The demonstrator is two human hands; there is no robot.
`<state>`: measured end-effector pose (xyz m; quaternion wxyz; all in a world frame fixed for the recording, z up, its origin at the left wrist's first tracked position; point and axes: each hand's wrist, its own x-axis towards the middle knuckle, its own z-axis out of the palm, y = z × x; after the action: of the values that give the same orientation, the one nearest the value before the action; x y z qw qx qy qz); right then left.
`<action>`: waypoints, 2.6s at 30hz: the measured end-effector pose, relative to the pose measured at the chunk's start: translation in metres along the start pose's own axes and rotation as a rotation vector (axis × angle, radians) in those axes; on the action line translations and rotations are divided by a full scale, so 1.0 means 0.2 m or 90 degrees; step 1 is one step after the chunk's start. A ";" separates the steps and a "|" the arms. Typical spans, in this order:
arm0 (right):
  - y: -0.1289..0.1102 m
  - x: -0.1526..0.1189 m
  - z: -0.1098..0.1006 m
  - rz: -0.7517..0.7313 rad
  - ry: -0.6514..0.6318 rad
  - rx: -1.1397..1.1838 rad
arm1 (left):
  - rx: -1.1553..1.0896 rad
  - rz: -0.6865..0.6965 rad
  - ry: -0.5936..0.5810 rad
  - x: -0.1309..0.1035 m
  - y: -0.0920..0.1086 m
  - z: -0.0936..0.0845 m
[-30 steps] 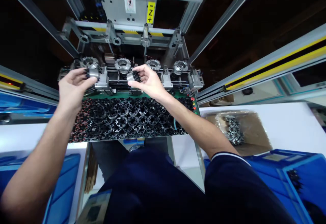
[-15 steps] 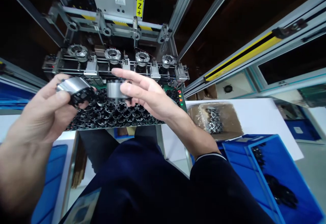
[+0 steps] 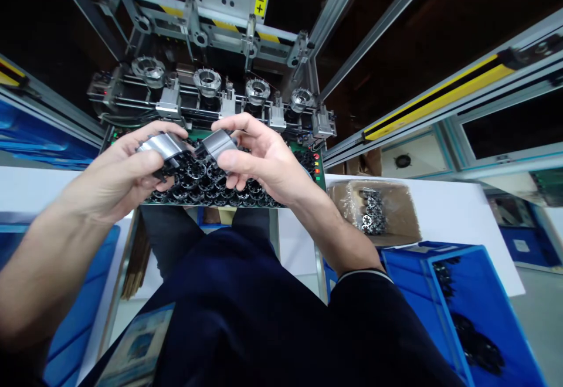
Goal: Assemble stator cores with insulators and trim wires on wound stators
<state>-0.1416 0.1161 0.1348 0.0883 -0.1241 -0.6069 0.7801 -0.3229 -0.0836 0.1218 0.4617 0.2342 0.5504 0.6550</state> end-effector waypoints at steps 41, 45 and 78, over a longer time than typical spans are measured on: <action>0.56 1.21 -0.69 -0.144 0.191 -0.621 | 0.606 0.178 0.161 1.15 -0.18 -1.09; 0.54 1.19 -0.71 -0.101 0.176 -0.628 | 0.610 0.153 0.173 1.15 -0.17 -1.11; 0.30 1.98 -0.68 -0.068 -0.084 -0.892 | -0.373 0.041 0.566 -0.27 -0.86 -0.51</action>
<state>-0.4783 0.3414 0.0106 -0.0108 -0.0742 -0.9757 0.2060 -0.3214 -0.1882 -0.0583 0.2094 -0.1880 0.4798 0.8310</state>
